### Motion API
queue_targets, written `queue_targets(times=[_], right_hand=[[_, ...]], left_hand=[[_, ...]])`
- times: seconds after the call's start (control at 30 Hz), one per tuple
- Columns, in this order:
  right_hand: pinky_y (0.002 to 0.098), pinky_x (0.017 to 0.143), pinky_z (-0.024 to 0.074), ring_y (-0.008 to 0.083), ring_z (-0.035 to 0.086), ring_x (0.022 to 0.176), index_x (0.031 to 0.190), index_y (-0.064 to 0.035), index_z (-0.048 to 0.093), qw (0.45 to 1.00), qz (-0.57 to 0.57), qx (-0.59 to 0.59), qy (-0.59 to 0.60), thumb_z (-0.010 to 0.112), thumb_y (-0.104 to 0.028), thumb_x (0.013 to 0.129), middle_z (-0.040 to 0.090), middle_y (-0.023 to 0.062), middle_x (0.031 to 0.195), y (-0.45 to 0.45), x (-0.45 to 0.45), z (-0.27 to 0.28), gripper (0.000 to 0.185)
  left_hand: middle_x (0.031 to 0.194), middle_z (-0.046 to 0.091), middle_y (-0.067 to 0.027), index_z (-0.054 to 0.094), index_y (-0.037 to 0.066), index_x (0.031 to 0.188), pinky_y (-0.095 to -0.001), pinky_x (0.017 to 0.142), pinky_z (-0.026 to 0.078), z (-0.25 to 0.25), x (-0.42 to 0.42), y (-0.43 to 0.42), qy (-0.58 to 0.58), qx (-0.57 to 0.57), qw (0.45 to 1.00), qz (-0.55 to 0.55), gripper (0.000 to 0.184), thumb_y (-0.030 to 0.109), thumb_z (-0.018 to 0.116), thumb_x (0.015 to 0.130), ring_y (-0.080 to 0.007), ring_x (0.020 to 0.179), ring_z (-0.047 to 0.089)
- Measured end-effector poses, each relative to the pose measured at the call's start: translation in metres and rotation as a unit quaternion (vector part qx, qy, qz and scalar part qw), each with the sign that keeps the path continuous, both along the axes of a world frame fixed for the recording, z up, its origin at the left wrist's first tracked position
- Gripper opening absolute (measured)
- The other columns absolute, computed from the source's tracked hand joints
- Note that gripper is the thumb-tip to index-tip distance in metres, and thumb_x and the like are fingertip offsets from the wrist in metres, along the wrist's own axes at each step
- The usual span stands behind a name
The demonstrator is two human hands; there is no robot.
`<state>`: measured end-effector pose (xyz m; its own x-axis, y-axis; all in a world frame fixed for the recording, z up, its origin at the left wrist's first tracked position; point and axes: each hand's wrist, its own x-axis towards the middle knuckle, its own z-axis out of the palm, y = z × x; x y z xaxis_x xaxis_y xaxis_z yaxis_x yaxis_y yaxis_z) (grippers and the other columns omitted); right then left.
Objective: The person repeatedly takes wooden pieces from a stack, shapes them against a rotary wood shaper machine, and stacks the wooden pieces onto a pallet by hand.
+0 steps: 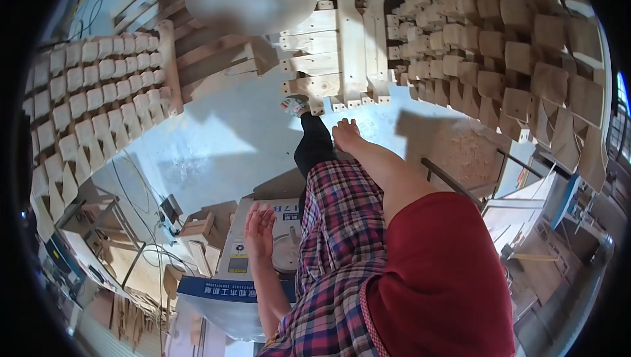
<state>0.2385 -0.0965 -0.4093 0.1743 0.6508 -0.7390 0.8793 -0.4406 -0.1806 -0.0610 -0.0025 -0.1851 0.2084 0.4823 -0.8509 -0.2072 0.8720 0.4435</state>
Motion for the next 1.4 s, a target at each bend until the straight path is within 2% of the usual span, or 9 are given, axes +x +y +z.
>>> queue_targets(times=[0.23, 0.3, 0.33, 0.43, 0.5, 0.57, 0.67, 1.03, 1.4], right_hand=[[0.0488, 0.083, 0.0360, 0.0326, 0.053, 0.092, 0.087, -0.0072, 0.066, 0.961, 0.242, 0.103, -0.087, 0.051, -0.019, 0.075, 0.062, 0.0160, 0.089, 0.122, -0.050, -0.072, 0.023], [0.0478, 0.085, 0.0345, 0.0338, 0.051, 0.098, 0.093, -0.0051, 0.065, 0.979, 0.173, 0.106, -0.033, 0.049, -0.018, 0.077, 0.060, 0.0198, 0.099, 0.175, -0.079, -0.150, 0.026], [0.0498, 0.091, 0.0319, 0.0352, 0.048, 0.104, 0.099, 0.0002, 0.061, 0.903, 0.112, 0.412, -0.042, 0.046, -0.016, 0.079, 0.055, 0.0240, 0.110, 0.188, -0.100, -0.209, 0.030], [0.0569, 0.098, 0.0241, 0.0366, 0.042, 0.111, 0.106, 0.0043, 0.058, 0.903, 0.315, 0.286, -0.064, 0.044, -0.017, 0.082, 0.051, 0.0259, 0.116, 0.259, -0.123, -0.218, 0.035], [0.0587, 0.098, 0.0231, 0.0367, 0.041, 0.113, 0.104, 0.0028, 0.059, 0.898, 0.409, -0.083, 0.140, 0.044, -0.019, 0.081, 0.052, 0.0261, 0.114, 0.324, -0.106, -0.221, 0.035], [0.0594, 0.099, 0.0207, 0.0373, 0.039, 0.116, 0.107, 0.0020, 0.059, 0.924, 0.372, 0.033, -0.083, 0.044, -0.021, 0.082, 0.050, 0.0266, 0.119, 0.270, -0.099, -0.288, 0.038], [0.0589, 0.099, 0.0204, 0.0370, 0.039, 0.117, 0.109, 0.0021, 0.058, 0.920, 0.381, 0.018, -0.094, 0.044, -0.022, 0.083, 0.049, 0.0255, 0.121, 0.237, -0.087, -0.313, 0.039], [0.0561, 0.100, 0.0187, 0.0356, 0.037, 0.121, 0.120, 0.0026, 0.051, 0.878, 0.430, 0.106, -0.181, 0.040, -0.024, 0.087, 0.046, 0.0201, 0.130, 0.233, -0.047, -0.286, 0.044], [0.0499, 0.095, 0.0310, 0.0349, 0.041, 0.117, 0.122, -0.0022, 0.045, 0.958, 0.202, 0.155, -0.133, 0.044, -0.019, 0.084, 0.039, 0.0188, 0.133, 0.210, 0.048, -0.220, 0.041]], left_hand=[[0.106, 0.061, -0.0143, 0.047, -0.001, 0.121, -0.0263, 0.082, 0.045, -0.058, -0.031, -0.017, 0.020, -0.053, 0.997, 0.052, 0.032, 0.012, 0.051, 0.091, -0.0190, 0.092, 0.059], [0.106, 0.061, -0.0142, 0.048, -0.001, 0.120, -0.0261, 0.082, 0.045, -0.088, -0.024, -0.020, 0.032, -0.083, 0.994, 0.062, 0.032, 0.013, 0.051, 0.091, -0.0190, 0.092, 0.059], [0.105, 0.061, -0.0141, 0.048, -0.001, 0.120, -0.0261, 0.082, 0.044, -0.107, -0.020, -0.020, 0.037, -0.099, 0.992, 0.066, 0.032, 0.013, 0.051, 0.091, -0.0190, 0.092, 0.059], [0.105, 0.061, -0.0140, 0.049, -0.001, 0.119, -0.0259, 0.082, 0.044, -0.157, -0.004, -0.013, 0.046, -0.140, 0.986, 0.077, 0.032, 0.013, 0.052, 0.091, -0.0190, 0.092, 0.059], [0.105, 0.061, -0.0138, 0.050, -0.001, 0.119, -0.0258, 0.082, 0.044, -0.183, 0.005, -0.010, 0.047, -0.170, 0.981, 0.084, 0.032, 0.013, 0.052, 0.091, -0.0190, 0.092, 0.059], [0.105, 0.061, -0.0137, 0.050, -0.001, 0.119, -0.0258, 0.082, 0.044, -0.204, 0.007, -0.008, 0.041, -0.185, 0.978, 0.083, 0.032, 0.014, 0.052, 0.090, -0.0190, 0.092, 0.059], [0.105, 0.062, -0.0135, 0.050, -0.001, 0.119, -0.0259, 0.083, 0.043, -0.221, 0.000, 0.001, 0.041, -0.172, 0.980, 0.087, 0.032, 0.014, 0.052, 0.090, -0.0189, 0.093, 0.058], [0.106, 0.061, -0.0144, 0.049, -0.001, 0.120, -0.0277, 0.085, 0.043, -0.201, -0.005, 0.029, 0.067, -0.144, 0.985, 0.067, 0.034, 0.017, 0.052, 0.091, -0.0195, 0.094, 0.058], [0.106, 0.061, -0.0151, 0.048, 0.000, 0.122, -0.0278, 0.084, 0.045, -0.167, 0.022, 0.055, 0.034, -0.152, 0.987, 0.036, 0.035, 0.017, 0.053, 0.091, -0.0205, 0.093, 0.059]])
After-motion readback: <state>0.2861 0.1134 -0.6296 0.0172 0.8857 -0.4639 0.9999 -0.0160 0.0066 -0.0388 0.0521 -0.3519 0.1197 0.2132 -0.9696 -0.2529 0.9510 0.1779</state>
